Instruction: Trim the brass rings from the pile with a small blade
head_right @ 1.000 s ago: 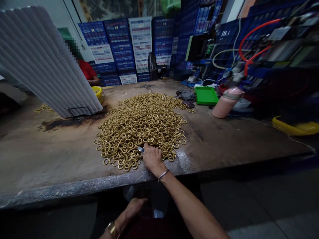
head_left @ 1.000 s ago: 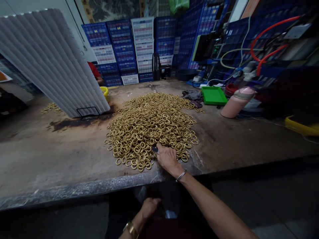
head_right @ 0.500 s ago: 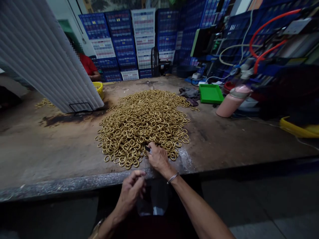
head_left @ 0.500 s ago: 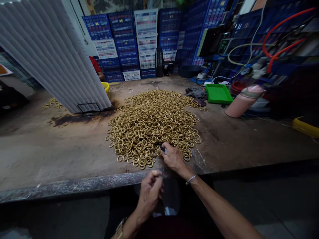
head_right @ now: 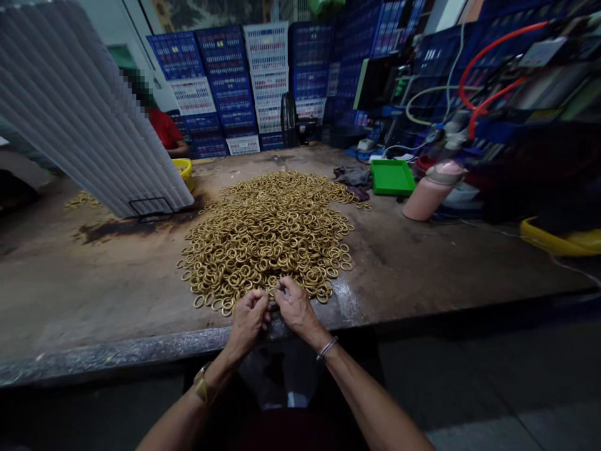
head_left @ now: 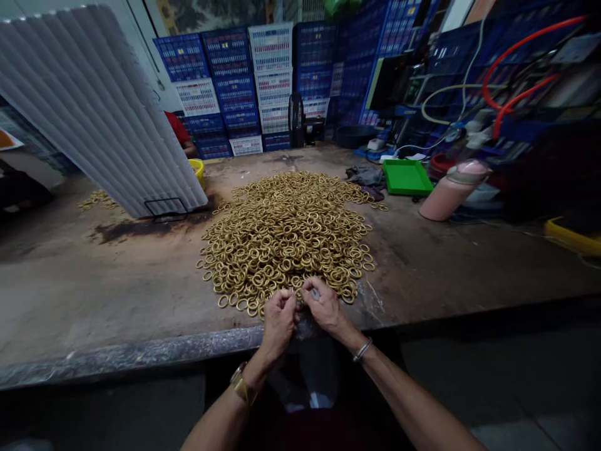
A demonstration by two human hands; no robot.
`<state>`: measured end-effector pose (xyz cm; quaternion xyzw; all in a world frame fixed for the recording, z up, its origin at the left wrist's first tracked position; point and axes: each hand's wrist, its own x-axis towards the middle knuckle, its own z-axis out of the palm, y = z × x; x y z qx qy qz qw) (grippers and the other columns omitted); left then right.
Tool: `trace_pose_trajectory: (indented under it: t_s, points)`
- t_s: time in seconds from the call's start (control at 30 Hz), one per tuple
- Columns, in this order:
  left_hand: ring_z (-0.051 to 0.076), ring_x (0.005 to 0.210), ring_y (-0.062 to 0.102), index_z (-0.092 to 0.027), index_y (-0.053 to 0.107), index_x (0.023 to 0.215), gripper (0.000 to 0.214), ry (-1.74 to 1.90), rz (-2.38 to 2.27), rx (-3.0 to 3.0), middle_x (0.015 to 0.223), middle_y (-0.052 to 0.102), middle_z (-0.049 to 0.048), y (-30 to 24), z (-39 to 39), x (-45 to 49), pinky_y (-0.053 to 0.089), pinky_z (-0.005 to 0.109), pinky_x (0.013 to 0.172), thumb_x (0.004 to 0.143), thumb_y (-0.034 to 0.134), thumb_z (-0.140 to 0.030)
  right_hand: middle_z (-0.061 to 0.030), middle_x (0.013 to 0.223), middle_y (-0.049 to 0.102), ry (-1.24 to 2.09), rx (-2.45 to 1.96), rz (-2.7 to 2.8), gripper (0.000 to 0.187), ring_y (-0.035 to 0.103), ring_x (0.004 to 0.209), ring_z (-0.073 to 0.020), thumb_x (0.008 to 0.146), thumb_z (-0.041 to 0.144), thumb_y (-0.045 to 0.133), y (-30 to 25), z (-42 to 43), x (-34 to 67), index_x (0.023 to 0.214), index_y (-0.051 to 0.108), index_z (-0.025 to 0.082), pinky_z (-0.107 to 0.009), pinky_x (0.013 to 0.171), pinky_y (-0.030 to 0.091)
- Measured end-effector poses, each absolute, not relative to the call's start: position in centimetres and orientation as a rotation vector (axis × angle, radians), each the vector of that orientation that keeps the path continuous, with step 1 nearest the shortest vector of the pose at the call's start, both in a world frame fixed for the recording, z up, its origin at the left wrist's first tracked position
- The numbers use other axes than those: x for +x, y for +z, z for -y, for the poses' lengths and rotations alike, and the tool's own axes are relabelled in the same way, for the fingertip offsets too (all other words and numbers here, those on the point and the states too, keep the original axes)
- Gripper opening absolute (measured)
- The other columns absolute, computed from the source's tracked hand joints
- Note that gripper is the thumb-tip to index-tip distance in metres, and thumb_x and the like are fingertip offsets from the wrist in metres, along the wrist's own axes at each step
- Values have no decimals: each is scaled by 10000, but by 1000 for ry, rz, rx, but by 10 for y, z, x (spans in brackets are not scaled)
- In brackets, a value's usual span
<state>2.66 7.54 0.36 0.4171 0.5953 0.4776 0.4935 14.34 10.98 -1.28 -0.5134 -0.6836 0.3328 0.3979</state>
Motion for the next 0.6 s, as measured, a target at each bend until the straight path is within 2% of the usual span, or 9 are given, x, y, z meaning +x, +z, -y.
trace_pose_trajectory:
  t_s: [0.13,0.27,0.33,0.5,0.6]
  points:
    - [92,483,468,-175,546,710,114,1289,-1461,1286,558,521,-32,-3,-72,26,390,206,506,751,487,-264,44,594,467,947,-1304,1720,159,429,546,-90,767,329,471,-6,-111,145,716,505,182,-191,532,349]
    - [118,630,514,-185,575,750,97,1348,-1434,1490,680,572,-1,-6,-69,26,401,231,646,763,493,-235,50,574,453,976,-1314,1728,173,415,532,-84,751,337,493,-2,-110,144,680,502,179,-187,518,337]
    - [110,604,504,-180,569,743,104,1334,-1407,1419,660,555,-6,-5,-68,27,402,222,613,764,501,-257,52,558,441,980,-1334,1728,170,409,525,-81,745,316,491,-2,-110,144,646,495,178,-185,513,330]
    - [61,397,425,-161,516,741,264,1099,-1248,1012,563,503,-38,4,-67,25,328,168,381,731,532,-424,54,532,430,983,-1382,1714,159,395,506,-79,727,294,488,-1,-108,143,620,492,175,-183,496,318]
    - [47,398,427,-152,501,722,316,1061,-1133,892,596,524,-25,8,-66,23,321,154,362,706,558,-463,52,526,432,1008,-1348,1708,184,397,501,-79,750,308,457,0,-108,144,625,488,177,-181,496,321]
